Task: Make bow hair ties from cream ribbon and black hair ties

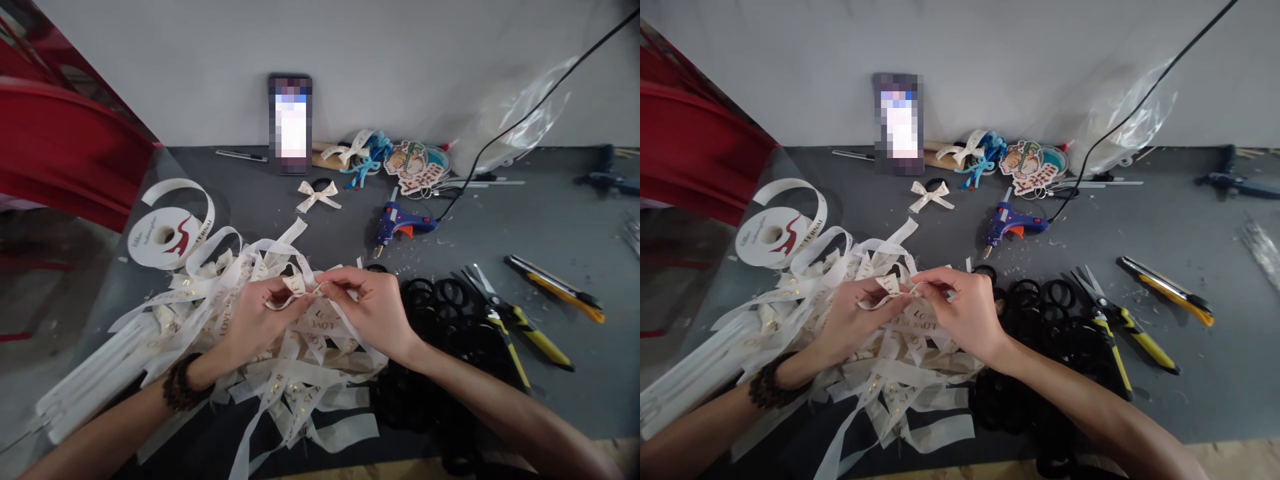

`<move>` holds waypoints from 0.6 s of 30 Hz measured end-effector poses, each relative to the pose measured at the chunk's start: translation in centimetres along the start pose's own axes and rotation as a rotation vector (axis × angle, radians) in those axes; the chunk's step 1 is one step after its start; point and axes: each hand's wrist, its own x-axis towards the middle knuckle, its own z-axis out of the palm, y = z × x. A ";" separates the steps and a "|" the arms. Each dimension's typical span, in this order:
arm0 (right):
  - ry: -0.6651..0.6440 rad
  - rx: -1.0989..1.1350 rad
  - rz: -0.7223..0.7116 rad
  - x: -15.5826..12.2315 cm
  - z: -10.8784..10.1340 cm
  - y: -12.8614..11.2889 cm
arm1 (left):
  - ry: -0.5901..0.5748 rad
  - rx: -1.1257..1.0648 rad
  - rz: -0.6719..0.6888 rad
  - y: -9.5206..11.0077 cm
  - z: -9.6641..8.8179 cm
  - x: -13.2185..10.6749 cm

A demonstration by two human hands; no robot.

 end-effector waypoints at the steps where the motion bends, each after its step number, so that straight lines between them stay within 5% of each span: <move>1: -0.012 -0.011 -0.007 0.1 -0.1 0.0 | -0.008 0.000 -0.001 0.0 0.0 0.0; 11: -0.020 0.083 0.056 0.6 -0.8 -1.2 | 0.001 -0.034 0.040 1.2 -0.3 -0.1; 18: 0.016 0.089 0.096 1.0 -1.6 -1.3 | 0.000 -0.093 -0.036 -0.2 0.0 0.2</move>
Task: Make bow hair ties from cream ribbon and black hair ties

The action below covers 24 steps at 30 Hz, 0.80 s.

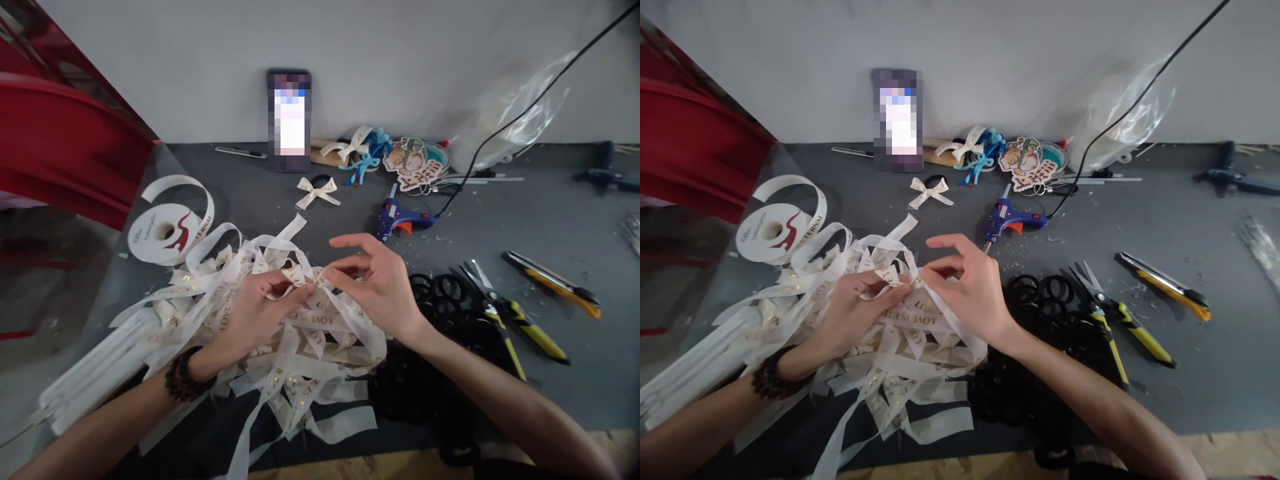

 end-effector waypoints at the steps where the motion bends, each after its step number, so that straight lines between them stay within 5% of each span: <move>1: -0.010 0.007 0.005 0.1 -0.1 0.1 | -0.007 -0.007 -0.027 -0.3 0.0 0.1; 12: -0.079 -0.145 -0.067 0.7 -1.8 -0.7 | -0.050 -0.402 0.046 -2.0 0.8 0.8; 18: -0.082 -0.527 -0.190 0.9 -4.4 -2.6 | -0.021 -0.406 0.087 -2.3 0.8 0.8; 21: -0.060 -0.746 -0.230 1.2 -6.3 -3.4 | -0.088 -0.312 0.204 -1.9 0.7 0.7; 24: -0.015 -0.887 -0.231 1.0 -8.5 -4.0 | -0.169 -0.184 0.512 -1.8 0.7 0.5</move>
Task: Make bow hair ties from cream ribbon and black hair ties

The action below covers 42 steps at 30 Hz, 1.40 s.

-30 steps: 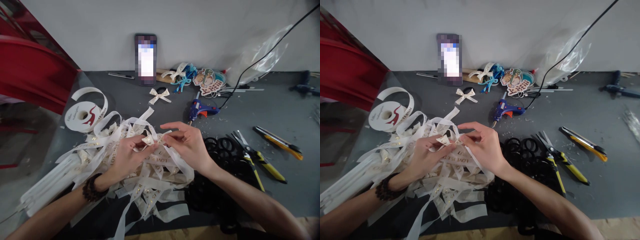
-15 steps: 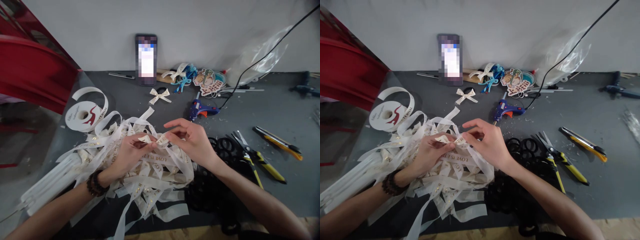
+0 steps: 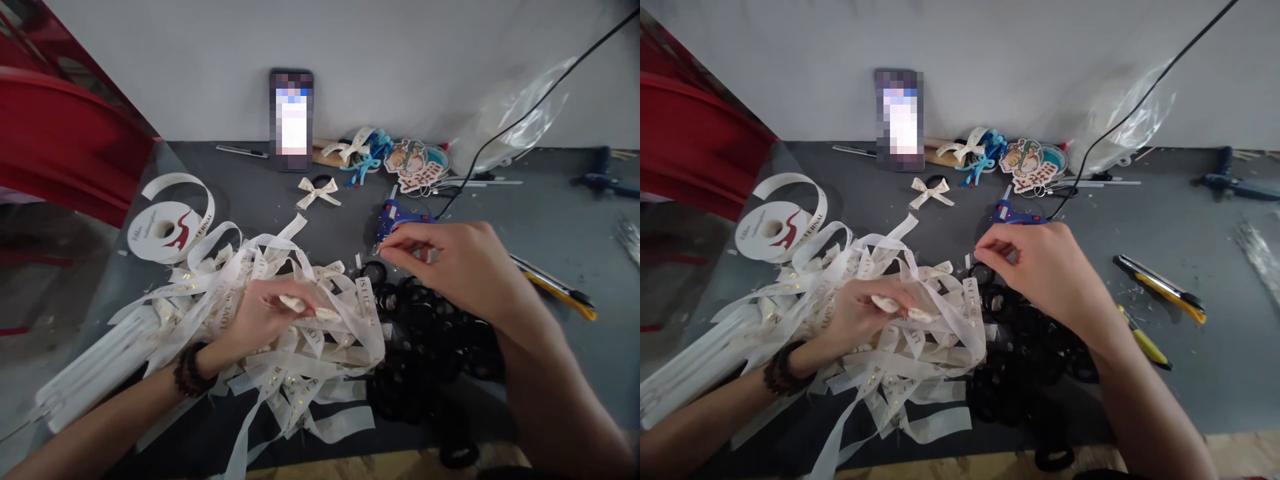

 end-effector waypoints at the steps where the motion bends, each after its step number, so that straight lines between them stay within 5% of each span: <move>1: -0.007 -0.033 0.008 -0.2 -0.7 0.4 | -0.032 0.069 0.161 0.1 0.0 -0.1; 4: 0.085 -0.131 0.040 -1.0 -2.5 1.5 | -0.106 0.366 0.602 0.6 0.1 -0.2; 9: 0.095 -0.221 0.083 -1.1 -3.4 2.2 | -0.236 0.584 0.798 1.7 0.2 -0.1; 15: 0.037 -0.407 0.282 1.2 -0.7 3.5 | -0.198 0.537 0.680 1.1 0.1 -0.6; 20: 0.033 -0.382 0.088 3.0 1.7 7.8 | -0.127 0.520 0.668 0.9 0.1 -0.8; 26: -0.070 -0.502 0.085 4.0 3.8 10.4 | -0.146 0.488 0.633 1.0 0.0 -0.2; 31: 0.015 -0.422 0.099 4.1 3.5 10.4 | -0.156 0.513 0.612 1.0 0.0 -0.1; 38: 0.218 -0.361 0.227 3.8 2.5 7.5 | -0.139 0.493 0.604 0.9 0.1 -0.3; 42: 0.352 -0.453 0.151 3.2 2.3 6.5 | -0.104 0.470 0.572 0.6 0.1 -0.4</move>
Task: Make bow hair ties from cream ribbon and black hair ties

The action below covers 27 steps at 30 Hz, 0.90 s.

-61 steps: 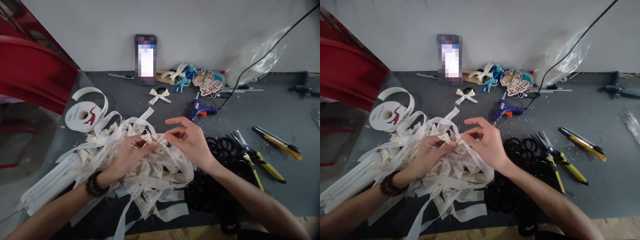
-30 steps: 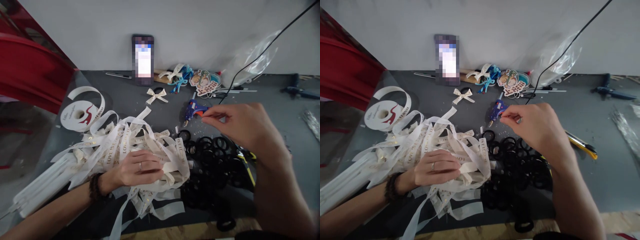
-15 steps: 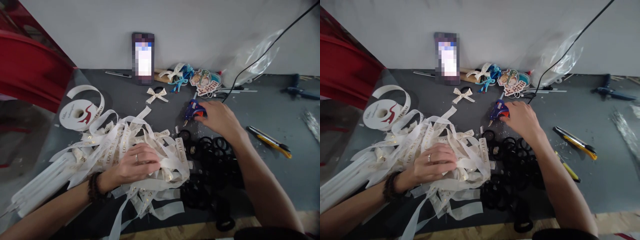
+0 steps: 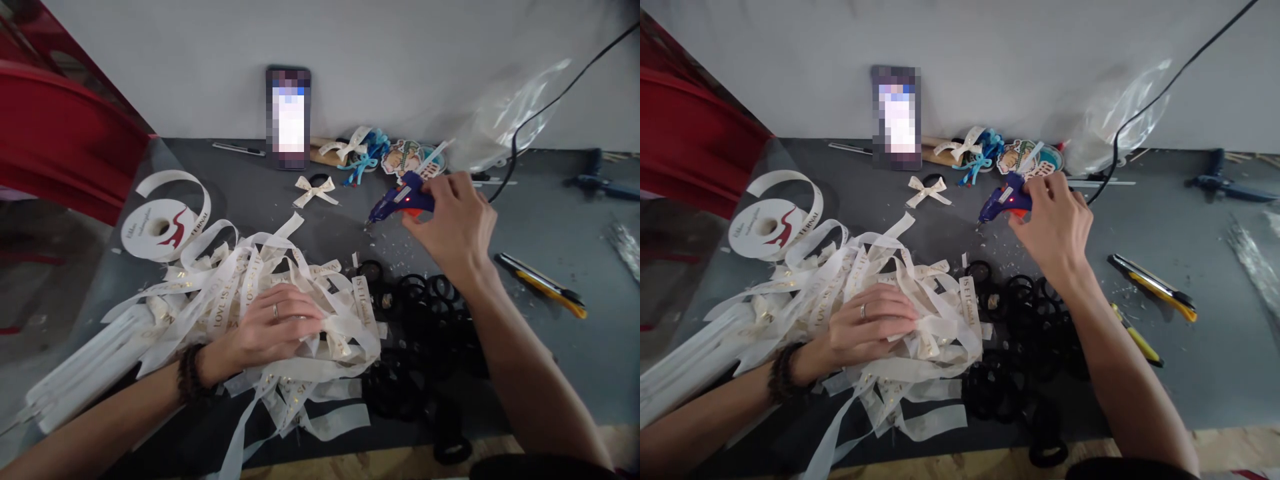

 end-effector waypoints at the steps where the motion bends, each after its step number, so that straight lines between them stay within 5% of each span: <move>1: 0.026 -0.023 -0.044 -0.1 -0.1 0.0 | 0.005 0.001 -0.015 0.0 0.0 0.0; 5: 0.003 -0.068 -0.138 -0.4 -0.2 0.3 | 0.026 -0.009 -0.037 0.1 0.0 0.4; 9: -0.028 0.137 0.072 0.2 -0.1 0.5 | 0.027 -0.012 -0.050 0.2 0.0 0.5; 14: -0.158 0.307 0.121 0.4 -1.0 0.1 | 0.080 0.041 -0.096 -0.1 0.4 -0.2; 23: -0.311 0.403 0.136 -0.9 -3.6 -2.9 | 0.143 0.177 -0.220 -0.1 0.6 -1.2; 27: -0.245 0.368 0.098 -1.9 -4.2 -4.3 | 0.189 0.234 -0.212 0.1 0.3 -0.8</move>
